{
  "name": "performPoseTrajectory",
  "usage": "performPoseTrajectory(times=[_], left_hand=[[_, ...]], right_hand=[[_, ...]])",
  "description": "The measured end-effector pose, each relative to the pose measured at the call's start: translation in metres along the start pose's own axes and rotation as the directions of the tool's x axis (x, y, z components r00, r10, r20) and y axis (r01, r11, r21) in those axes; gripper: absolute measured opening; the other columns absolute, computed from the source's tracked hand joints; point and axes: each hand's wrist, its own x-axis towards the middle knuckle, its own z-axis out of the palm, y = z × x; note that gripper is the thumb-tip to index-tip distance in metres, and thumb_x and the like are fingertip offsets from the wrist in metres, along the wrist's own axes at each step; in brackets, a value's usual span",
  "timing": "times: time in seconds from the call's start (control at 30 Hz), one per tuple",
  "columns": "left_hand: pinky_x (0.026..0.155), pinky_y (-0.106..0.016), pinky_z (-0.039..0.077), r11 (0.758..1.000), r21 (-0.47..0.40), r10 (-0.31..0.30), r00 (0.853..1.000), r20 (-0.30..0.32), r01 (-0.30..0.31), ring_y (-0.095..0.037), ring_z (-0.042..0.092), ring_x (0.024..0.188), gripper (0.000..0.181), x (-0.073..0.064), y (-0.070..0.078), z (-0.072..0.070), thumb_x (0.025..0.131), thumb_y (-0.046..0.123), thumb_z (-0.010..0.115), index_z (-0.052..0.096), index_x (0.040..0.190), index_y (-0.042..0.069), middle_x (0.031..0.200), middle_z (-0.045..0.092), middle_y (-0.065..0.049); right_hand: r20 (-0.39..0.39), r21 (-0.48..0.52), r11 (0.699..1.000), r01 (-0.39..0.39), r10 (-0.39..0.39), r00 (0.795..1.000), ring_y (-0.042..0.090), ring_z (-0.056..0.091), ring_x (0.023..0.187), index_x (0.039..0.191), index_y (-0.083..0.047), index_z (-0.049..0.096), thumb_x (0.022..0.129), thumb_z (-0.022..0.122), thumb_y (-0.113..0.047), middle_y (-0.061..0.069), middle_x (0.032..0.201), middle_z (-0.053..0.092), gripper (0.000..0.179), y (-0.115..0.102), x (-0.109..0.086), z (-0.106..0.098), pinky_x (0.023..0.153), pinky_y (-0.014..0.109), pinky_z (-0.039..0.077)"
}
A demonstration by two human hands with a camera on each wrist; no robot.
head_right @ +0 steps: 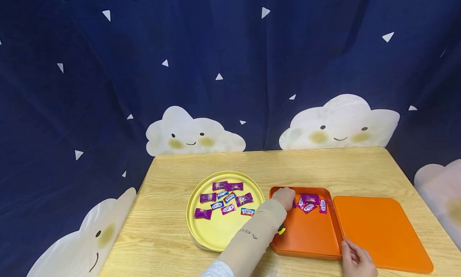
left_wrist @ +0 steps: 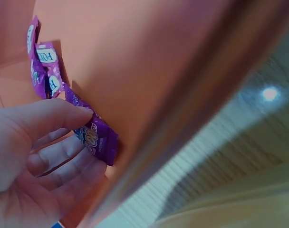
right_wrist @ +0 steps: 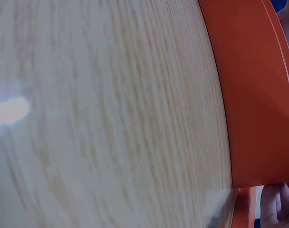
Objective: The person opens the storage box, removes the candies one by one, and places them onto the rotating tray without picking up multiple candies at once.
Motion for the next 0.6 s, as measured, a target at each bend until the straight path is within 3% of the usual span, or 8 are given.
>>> performPoseTrajectory(times=[0.03, 0.13, 0.33, 0.6], left_hand=[[0.054, -0.022, 0.046, 1.0, 0.002, -0.004, 1.0, 0.021, 0.004, -0.006, 0.055, 0.066, 0.01, -0.005, -0.001, -0.007, 0.085, 0.021, 0.063, 0.067, 0.077, 0.025, 0.08, 0.063, 0.013], [0.054, -0.02, 0.044, 1.0, -0.007, 0.022, 1.0, 0.003, -0.022, -0.005, 0.052, 0.063, 0.013, -0.014, -0.003, -0.014, 0.086, 0.019, 0.062, 0.065, 0.075, 0.024, 0.08, 0.062, 0.014], [0.055, -0.017, 0.04, 0.993, -0.071, 0.09, 0.996, -0.01, -0.091, -0.006, 0.047, 0.063, 0.012, -0.022, -0.008, -0.023, 0.088, 0.015, 0.059, 0.062, 0.077, 0.021, 0.077, 0.058, 0.011], [0.053, -0.018, 0.038, 0.981, -0.006, 0.194, 0.981, -0.025, -0.194, -0.004, 0.046, 0.064, 0.009, -0.028, -0.014, -0.034, 0.08, 0.017, 0.067, 0.059, 0.08, 0.021, 0.079, 0.058, 0.012]], right_hand=[[0.001, -0.004, 1.0, 0.0, 0.0, 1.0, -0.02, 0.042, 0.055, 0.093, 0.006, 0.069, 0.082, 0.066, -0.014, -0.041, 0.064, 0.043, 0.023, 0.0, 0.0, 0.0, 0.05, 0.0, 0.034], [0.004, -0.01, 1.0, -0.002, 0.002, 1.0, -0.019, 0.042, 0.054, 0.094, 0.006, 0.069, 0.082, 0.066, -0.014, -0.04, 0.064, 0.042, 0.024, 0.001, 0.0, 0.0, 0.05, 0.0, 0.033], [-0.003, -0.02, 1.0, 0.01, -0.01, 1.0, -0.02, 0.041, 0.054, 0.094, 0.006, 0.069, 0.082, 0.066, -0.015, -0.042, 0.064, 0.041, 0.024, 0.0, 0.0, 0.0, 0.05, 0.0, 0.033], [0.005, -0.026, 1.0, 0.008, -0.008, 1.0, -0.021, 0.041, 0.055, 0.094, 0.006, 0.069, 0.082, 0.066, -0.015, -0.042, 0.064, 0.041, 0.025, 0.002, 0.0, 0.0, 0.05, 0.0, 0.033]])
